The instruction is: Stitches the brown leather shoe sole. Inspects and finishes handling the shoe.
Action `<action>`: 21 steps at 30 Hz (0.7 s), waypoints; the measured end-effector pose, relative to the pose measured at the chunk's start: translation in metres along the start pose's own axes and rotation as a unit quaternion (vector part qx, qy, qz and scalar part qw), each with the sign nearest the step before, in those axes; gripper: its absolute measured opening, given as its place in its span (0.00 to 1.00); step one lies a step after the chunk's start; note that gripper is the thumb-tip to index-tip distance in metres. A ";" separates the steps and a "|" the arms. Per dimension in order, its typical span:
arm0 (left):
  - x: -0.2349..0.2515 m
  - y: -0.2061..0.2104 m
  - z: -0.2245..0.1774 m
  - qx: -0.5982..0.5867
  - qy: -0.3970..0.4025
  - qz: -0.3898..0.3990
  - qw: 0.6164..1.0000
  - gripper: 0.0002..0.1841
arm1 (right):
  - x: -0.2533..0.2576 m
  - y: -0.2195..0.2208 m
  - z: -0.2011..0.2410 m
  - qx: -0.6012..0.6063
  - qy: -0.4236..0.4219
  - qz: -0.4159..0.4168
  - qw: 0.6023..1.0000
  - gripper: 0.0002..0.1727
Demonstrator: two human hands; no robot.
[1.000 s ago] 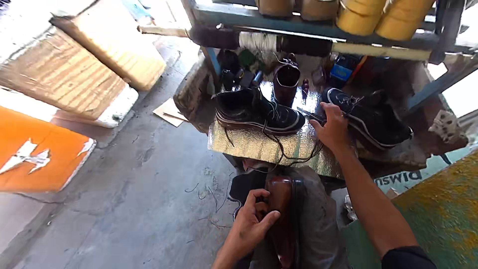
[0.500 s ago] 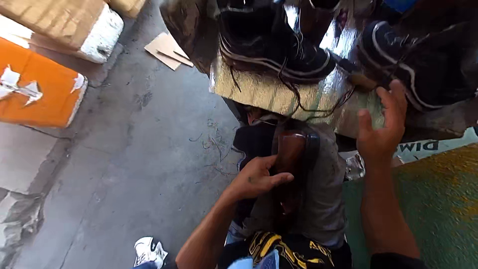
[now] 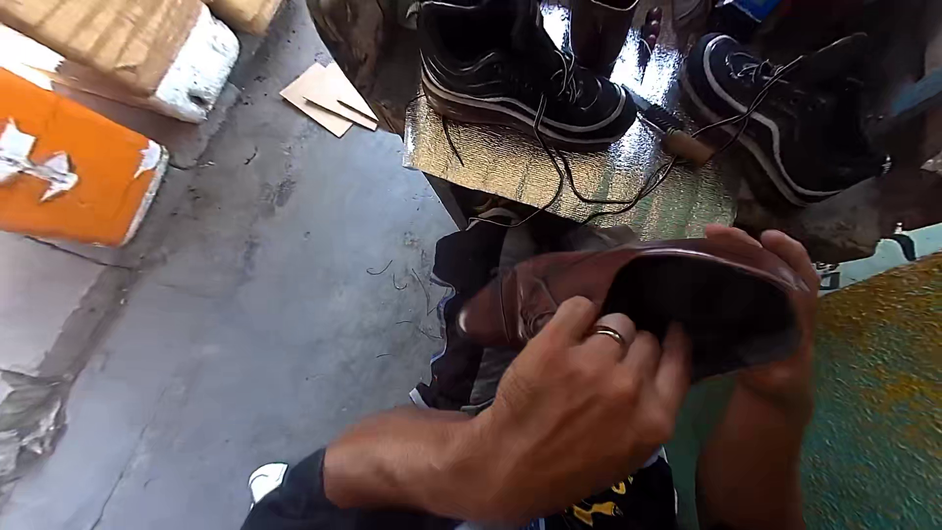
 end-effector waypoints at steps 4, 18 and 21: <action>-0.005 0.036 0.007 0.046 0.024 0.075 0.996 0.15 | -0.042 0.005 -0.035 -0.067 0.092 0.030 0.993 0.52; -0.053 0.068 0.064 -0.201 -0.012 0.011 0.980 0.18 | -0.072 0.025 -0.058 -0.054 0.109 0.034 0.992 0.53; -0.064 0.082 0.072 -0.255 -0.037 -0.014 0.966 0.19 | -0.074 0.027 -0.063 -0.084 0.099 0.018 0.991 0.54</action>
Point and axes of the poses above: each hand's wrist, its own x-axis towards the middle knuckle, its own y-axis out of the palm, z = x × y, the point moved 3 cm from there along x, towards the middle knuckle, and after that the axes turned 11 degrees about -y, right-handed, at the moved point
